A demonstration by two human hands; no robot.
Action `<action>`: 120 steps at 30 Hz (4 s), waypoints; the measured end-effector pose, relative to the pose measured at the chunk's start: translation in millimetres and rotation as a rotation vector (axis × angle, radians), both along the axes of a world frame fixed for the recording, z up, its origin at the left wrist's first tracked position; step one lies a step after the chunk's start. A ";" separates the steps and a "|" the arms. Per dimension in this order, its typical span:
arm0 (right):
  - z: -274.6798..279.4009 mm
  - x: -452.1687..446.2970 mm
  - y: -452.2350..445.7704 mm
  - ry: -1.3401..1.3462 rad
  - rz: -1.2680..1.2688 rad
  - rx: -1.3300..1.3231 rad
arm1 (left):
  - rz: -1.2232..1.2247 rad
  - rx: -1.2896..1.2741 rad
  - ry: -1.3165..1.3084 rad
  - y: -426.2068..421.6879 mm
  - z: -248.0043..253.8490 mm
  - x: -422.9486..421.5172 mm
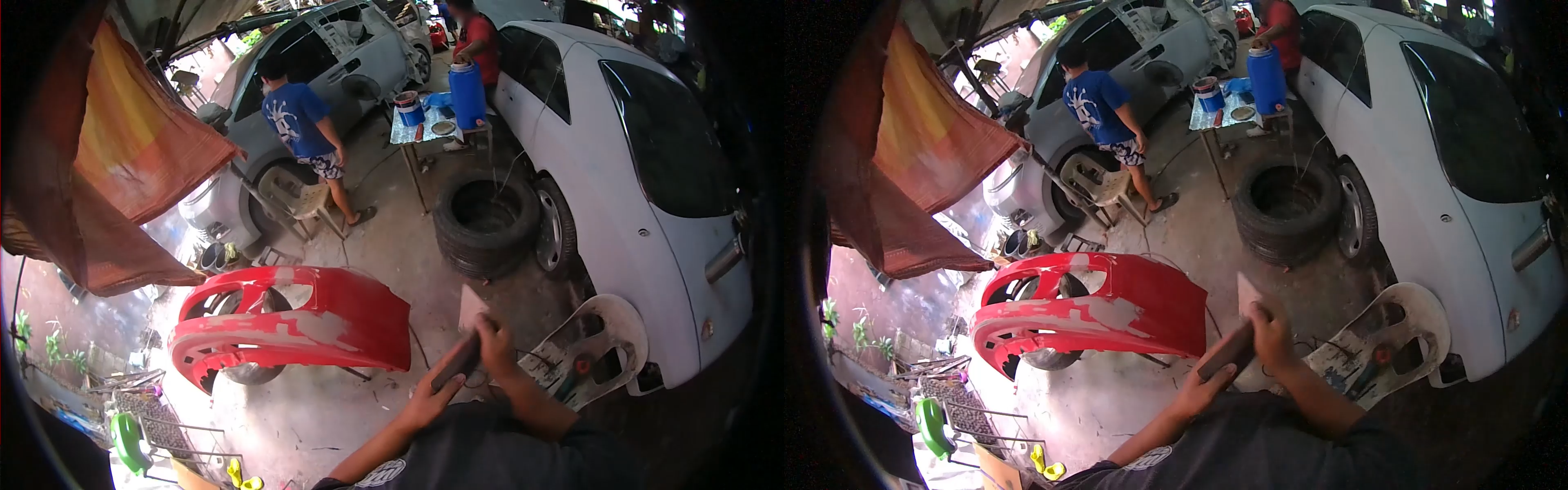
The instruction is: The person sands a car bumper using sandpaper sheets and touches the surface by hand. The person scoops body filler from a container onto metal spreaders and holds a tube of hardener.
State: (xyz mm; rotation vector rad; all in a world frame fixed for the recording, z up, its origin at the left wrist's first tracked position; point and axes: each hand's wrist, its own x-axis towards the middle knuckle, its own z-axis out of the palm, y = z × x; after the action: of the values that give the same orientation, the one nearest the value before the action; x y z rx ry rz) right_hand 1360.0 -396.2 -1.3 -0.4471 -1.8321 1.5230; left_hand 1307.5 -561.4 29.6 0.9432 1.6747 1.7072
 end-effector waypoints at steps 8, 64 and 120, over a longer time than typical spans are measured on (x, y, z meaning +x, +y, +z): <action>29.7 30.6 -42.9 0.149 0.158 -0.216 | 0.589 0.178 0.018 24.1 -43.2 -39.2; -72.1 5.5 26.0 -0.382 0.019 -0.365 | 0.219 -0.289 0.534 48.5 -7.0 -51.4; -24.2 17.5 63.2 0.105 -0.320 -0.564 | 0.025 -0.302 -0.462 -12.6 -67.1 -44.6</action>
State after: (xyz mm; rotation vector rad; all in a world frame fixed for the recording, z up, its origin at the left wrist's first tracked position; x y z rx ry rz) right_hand 1377.6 -333.0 -25.5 -0.8581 -1.1608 1.7761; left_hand 1262.9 -574.0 -37.5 0.3540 1.5687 1.4873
